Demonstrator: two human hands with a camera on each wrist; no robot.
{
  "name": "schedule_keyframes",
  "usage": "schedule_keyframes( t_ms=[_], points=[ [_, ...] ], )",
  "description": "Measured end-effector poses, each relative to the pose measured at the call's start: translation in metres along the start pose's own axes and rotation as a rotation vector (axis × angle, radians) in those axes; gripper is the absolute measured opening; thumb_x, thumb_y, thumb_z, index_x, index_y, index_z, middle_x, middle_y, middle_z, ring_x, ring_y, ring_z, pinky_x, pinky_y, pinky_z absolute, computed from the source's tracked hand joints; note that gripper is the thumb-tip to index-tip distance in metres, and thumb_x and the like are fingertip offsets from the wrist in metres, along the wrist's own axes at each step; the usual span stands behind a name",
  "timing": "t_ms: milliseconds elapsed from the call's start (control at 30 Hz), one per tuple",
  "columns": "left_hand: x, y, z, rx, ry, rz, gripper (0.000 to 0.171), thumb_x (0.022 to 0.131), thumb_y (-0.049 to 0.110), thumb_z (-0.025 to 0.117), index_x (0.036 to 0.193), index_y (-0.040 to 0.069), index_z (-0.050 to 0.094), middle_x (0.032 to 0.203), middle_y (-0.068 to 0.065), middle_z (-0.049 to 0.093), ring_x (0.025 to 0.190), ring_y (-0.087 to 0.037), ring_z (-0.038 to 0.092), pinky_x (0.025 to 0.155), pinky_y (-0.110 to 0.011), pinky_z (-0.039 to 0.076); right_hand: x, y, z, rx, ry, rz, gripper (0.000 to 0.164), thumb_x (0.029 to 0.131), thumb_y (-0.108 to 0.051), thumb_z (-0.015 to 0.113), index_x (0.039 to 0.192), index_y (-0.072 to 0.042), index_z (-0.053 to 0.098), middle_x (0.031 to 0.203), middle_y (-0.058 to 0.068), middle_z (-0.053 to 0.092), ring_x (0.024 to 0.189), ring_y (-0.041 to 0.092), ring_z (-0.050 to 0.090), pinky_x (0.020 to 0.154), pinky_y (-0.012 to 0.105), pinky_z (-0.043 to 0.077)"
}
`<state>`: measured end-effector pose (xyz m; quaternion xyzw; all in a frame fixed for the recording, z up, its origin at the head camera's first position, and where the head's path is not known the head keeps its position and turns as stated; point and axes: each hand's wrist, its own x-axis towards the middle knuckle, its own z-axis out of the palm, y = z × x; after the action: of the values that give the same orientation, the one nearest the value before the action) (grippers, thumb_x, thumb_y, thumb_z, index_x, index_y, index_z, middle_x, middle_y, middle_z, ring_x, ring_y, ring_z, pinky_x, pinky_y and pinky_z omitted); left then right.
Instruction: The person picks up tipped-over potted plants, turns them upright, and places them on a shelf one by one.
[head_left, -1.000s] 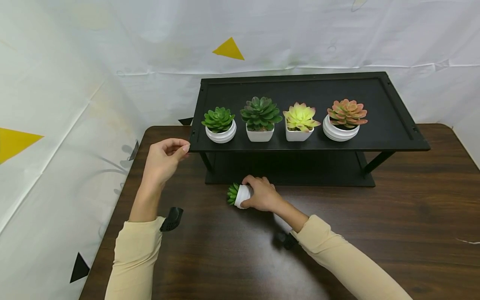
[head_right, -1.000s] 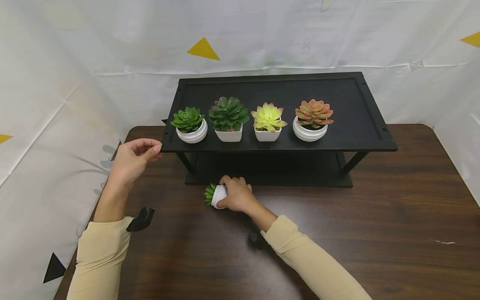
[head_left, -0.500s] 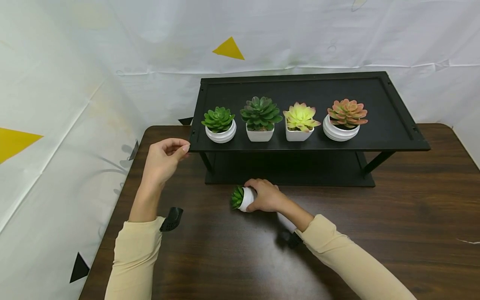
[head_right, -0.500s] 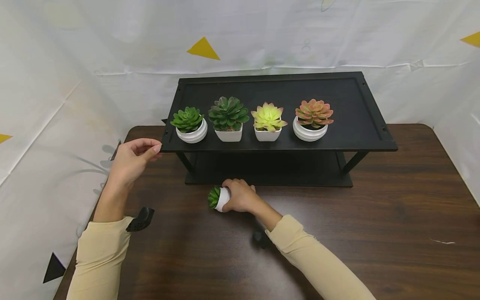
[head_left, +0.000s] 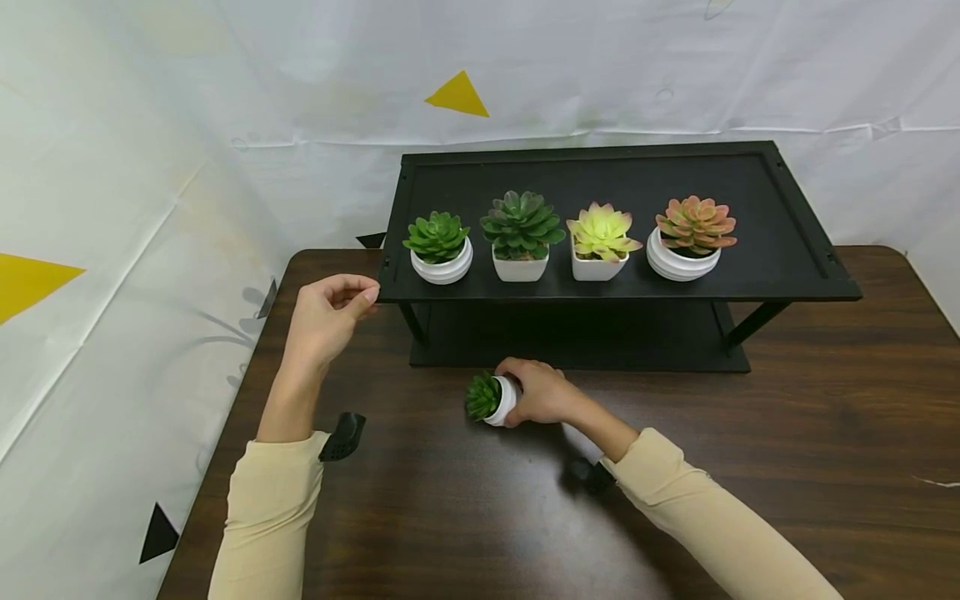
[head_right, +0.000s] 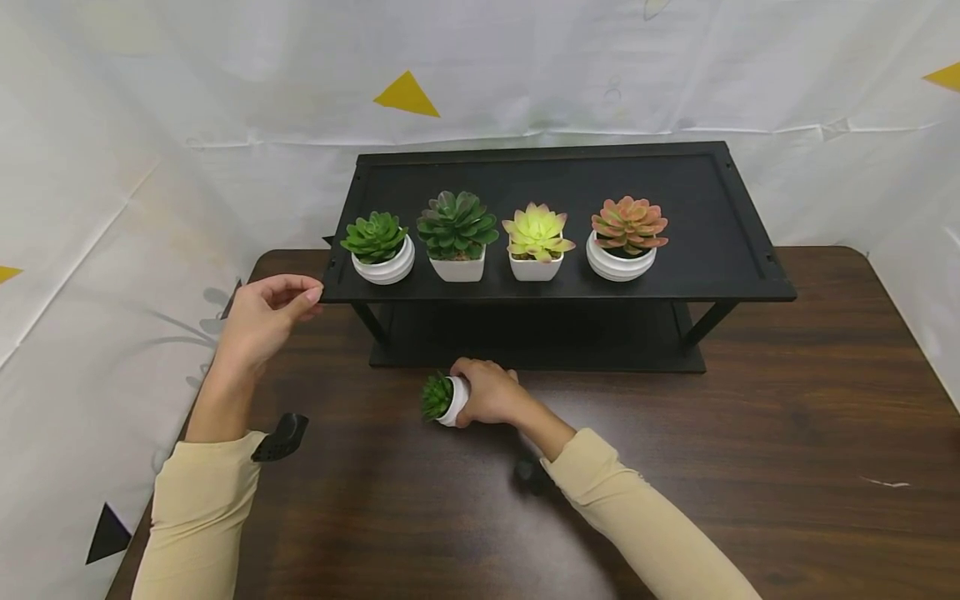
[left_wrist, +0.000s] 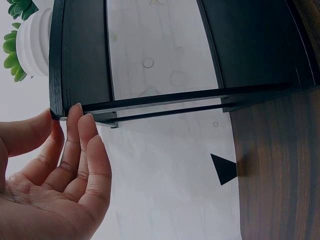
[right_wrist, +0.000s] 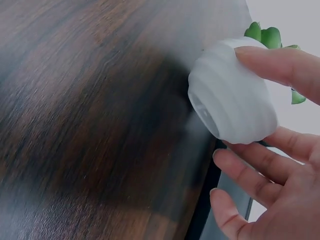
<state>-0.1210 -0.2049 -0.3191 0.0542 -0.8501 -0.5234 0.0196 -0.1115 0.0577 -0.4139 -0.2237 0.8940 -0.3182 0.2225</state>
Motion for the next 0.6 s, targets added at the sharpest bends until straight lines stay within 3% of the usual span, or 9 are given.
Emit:
schedule_keyframes(
  t_ms=[333,600],
  points=[
    [-0.001,0.003,0.0,0.004,-0.003,-0.006,0.024,0.093,0.015,0.059,0.105,-0.005,0.063,0.093,-0.013,0.061,0.075,-0.008,0.059,0.073,-0.02,0.049,-0.005,0.013,-0.003,0.094,-0.048,-0.045,0.061,0.065,-0.007,0.083,0.118,-0.001,0.054,0.1,0.01,0.061,0.088,0.021,0.057,0.072,0.032,0.048],
    [-0.001,0.002,0.0,0.004,-0.001,-0.004,0.023,0.093,0.014,0.059,0.105,-0.005,0.063,0.093,-0.014,0.061,0.075,-0.008,0.059,0.07,-0.018,0.048,-0.01,0.025,-0.003,0.117,-0.079,-0.075,0.065,0.063,-0.006,0.085,0.119,-0.002,0.051,0.098,0.009,0.06,0.087,0.021,0.057,0.073,0.033,0.048]
  ],
)
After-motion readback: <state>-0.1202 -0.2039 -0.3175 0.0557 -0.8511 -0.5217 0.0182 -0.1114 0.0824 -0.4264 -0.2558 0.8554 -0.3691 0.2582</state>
